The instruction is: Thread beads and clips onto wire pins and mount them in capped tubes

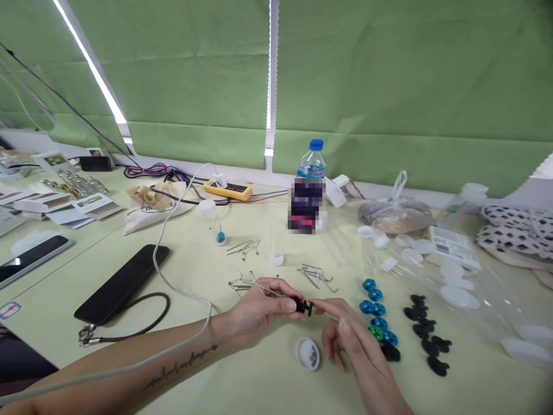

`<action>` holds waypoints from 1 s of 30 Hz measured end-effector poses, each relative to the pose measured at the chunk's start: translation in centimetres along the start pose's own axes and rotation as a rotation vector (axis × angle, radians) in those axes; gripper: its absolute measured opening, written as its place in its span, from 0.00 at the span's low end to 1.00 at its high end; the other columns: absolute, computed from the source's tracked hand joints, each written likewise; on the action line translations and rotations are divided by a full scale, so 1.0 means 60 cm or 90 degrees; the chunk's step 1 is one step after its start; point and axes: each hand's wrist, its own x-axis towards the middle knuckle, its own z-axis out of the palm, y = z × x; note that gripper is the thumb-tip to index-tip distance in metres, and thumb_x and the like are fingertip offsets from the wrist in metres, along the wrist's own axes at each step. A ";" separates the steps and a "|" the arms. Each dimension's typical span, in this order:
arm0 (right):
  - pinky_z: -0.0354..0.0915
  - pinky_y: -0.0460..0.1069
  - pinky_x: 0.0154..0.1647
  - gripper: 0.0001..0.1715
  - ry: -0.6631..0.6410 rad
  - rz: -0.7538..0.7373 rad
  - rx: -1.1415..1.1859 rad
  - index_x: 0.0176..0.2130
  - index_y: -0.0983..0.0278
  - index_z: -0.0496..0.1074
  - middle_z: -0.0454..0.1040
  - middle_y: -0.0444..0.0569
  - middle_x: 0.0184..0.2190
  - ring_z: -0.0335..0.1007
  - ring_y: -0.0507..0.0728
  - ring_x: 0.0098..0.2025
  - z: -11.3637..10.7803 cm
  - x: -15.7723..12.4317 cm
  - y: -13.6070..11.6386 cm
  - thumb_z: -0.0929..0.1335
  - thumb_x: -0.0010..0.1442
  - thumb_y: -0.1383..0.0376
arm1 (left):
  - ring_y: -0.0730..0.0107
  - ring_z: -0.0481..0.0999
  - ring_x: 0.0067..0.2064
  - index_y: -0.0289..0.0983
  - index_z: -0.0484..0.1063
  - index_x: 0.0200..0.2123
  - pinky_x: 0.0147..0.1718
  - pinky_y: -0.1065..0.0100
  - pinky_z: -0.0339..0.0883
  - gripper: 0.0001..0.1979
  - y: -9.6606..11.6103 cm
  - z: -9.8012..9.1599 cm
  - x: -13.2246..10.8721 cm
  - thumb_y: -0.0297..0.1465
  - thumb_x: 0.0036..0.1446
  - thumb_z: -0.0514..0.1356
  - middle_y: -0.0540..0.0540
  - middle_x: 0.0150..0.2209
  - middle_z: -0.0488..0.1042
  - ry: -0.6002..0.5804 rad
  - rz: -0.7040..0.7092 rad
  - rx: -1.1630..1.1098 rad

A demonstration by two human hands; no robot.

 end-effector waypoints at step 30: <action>0.58 0.48 0.22 0.25 0.036 0.027 0.007 0.53 0.58 0.70 0.69 0.51 0.43 0.65 0.52 0.25 0.007 -0.002 -0.010 0.58 0.68 0.49 | 0.70 0.79 0.30 0.31 0.78 0.29 0.36 0.69 0.69 0.10 0.003 0.004 -0.002 0.26 0.43 0.73 0.44 0.29 0.80 -0.003 0.008 0.002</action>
